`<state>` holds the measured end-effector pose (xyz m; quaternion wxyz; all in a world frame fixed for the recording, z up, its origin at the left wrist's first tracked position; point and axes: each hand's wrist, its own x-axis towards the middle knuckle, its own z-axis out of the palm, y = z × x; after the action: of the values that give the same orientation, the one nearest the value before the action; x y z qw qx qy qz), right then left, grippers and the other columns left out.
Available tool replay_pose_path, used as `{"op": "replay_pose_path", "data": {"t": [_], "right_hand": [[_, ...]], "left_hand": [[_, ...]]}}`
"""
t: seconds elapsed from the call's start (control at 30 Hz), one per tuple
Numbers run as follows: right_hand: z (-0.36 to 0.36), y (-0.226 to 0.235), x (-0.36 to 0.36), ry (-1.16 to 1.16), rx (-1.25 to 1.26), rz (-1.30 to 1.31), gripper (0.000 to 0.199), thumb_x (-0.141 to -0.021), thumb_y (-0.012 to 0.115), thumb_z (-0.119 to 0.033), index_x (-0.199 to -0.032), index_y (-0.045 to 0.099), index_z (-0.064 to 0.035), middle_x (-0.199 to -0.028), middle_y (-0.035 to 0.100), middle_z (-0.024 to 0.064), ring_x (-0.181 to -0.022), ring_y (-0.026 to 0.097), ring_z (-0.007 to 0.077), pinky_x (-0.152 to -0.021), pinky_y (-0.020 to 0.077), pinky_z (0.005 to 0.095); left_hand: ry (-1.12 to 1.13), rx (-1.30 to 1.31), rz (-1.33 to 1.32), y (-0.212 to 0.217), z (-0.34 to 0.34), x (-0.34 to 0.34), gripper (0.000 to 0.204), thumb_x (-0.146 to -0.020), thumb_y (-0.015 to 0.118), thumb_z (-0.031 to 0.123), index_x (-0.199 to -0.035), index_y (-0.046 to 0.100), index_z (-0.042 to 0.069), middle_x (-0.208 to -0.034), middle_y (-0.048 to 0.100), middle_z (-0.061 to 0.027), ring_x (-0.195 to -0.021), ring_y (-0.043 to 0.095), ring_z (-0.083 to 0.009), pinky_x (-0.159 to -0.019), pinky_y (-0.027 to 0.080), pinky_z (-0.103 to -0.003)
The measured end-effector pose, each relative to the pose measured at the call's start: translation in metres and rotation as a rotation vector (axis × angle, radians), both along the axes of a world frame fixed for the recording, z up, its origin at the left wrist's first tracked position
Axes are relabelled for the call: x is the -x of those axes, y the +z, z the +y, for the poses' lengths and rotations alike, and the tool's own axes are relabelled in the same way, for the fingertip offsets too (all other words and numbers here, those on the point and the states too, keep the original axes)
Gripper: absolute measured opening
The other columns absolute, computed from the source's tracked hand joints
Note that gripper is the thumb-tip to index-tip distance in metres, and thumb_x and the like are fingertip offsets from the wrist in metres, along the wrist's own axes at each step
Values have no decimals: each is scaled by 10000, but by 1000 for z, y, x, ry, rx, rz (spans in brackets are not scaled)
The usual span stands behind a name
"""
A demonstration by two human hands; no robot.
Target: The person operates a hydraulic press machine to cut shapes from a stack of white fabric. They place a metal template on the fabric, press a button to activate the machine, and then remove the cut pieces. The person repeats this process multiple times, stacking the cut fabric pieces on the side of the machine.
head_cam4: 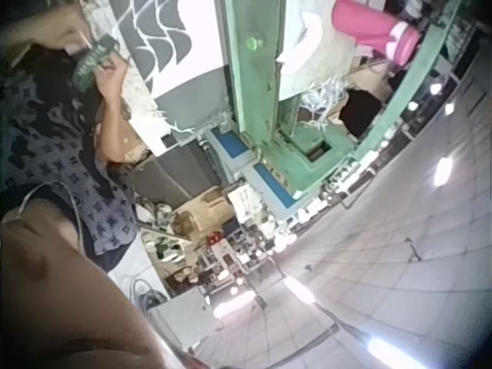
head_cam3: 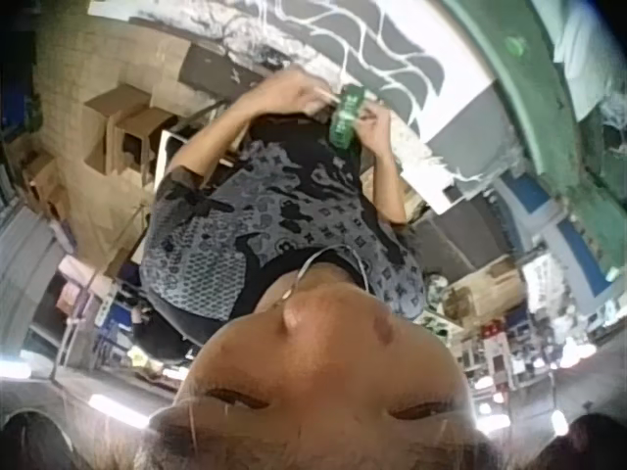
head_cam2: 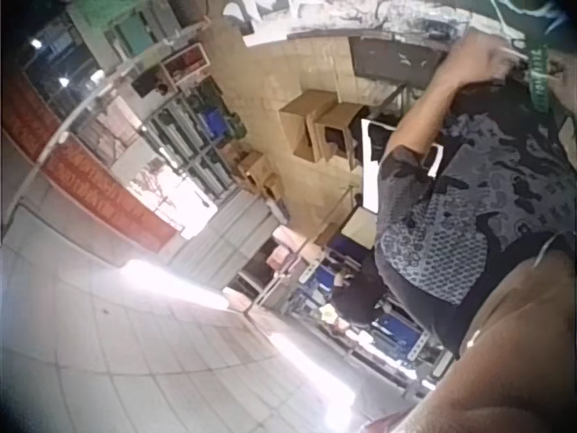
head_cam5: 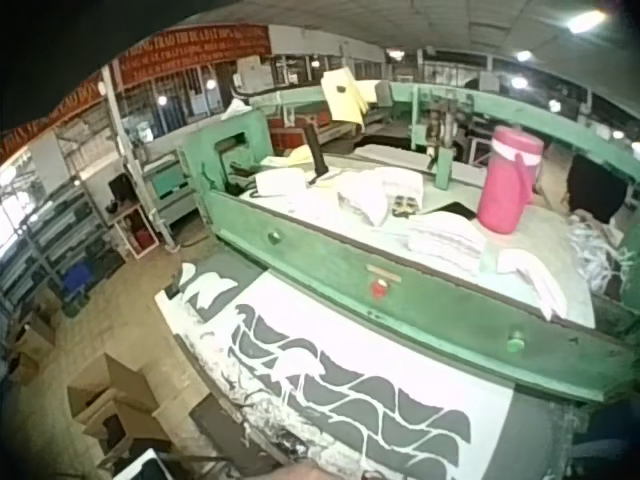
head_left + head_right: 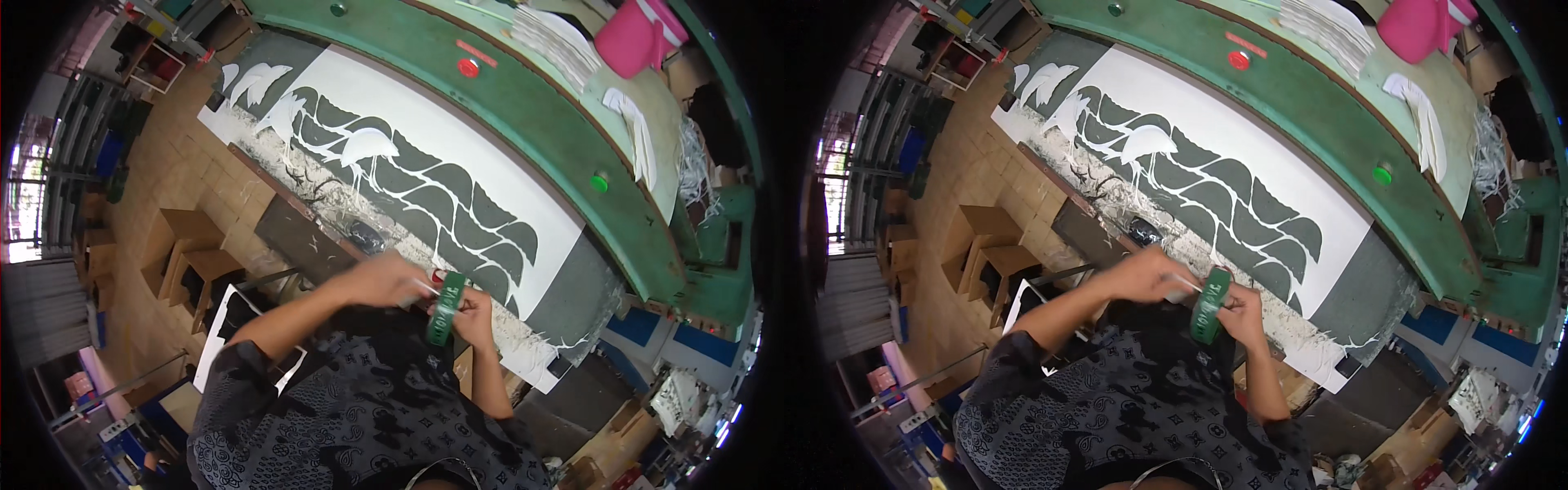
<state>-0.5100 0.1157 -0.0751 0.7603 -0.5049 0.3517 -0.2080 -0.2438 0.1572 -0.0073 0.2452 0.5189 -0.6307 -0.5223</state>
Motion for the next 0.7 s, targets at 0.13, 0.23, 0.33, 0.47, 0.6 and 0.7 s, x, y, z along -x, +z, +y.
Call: {"op": "replay_pose_path", "data": {"t": [0.13,0.23,0.33,0.47,0.6,0.7], "right_hand": [[5,-16,-26,-103,241,311,406,-781,697,136,-1163,754,11,-1064,776,119,-831,747,225,-739,572,314],[-2,-23,-66,46,710,845,576,-731,732,91,-1266,749,-121,-1274,709,204,-1046,713,406,-914,575,404],[4,-48,-121,-85,755,1044,603,-731,748,83,-1294,729,-134,-1397,642,228,-1201,663,420,-1030,530,450],[29,-22,-166,-401,932,869,721,-788,828,-10,-1462,575,-37,-1476,577,237,-1378,544,400,-1149,440,436],[40,-51,-231,-855,188,19,712,-1000,744,-275,-1580,399,-47,-1568,494,187,-1395,537,291,-1184,396,420],[29,-69,-259,-758,-144,-334,670,-1076,598,-384,-1617,331,-91,-1557,498,175,-1386,525,356,-1113,465,541]], "left_hand": [[378,237,-346,-45,-67,-145,223,-889,766,205,-1017,765,23,-975,731,-176,-953,721,-352,-850,573,-438],[281,463,-661,-127,-132,-191,433,-802,848,233,-1151,698,25,-1149,668,-207,-1172,614,-379,-999,499,-490],[481,457,-861,-164,-139,-203,576,-728,897,211,-1207,631,32,-1216,635,-226,-1202,603,-415,-1020,484,-533],[300,105,-584,-161,-140,-208,408,-797,821,146,-1119,613,7,-1119,691,-253,-1093,695,-397,-943,542,-524],[220,216,-68,-121,-92,-179,367,-927,719,166,-1218,583,-12,-1107,682,-293,-1062,686,-463,-891,539,-519],[141,5,173,-83,-60,-178,480,-931,736,236,-1309,561,-3,-1135,678,-260,-1097,678,-432,-901,532,-497]]}}
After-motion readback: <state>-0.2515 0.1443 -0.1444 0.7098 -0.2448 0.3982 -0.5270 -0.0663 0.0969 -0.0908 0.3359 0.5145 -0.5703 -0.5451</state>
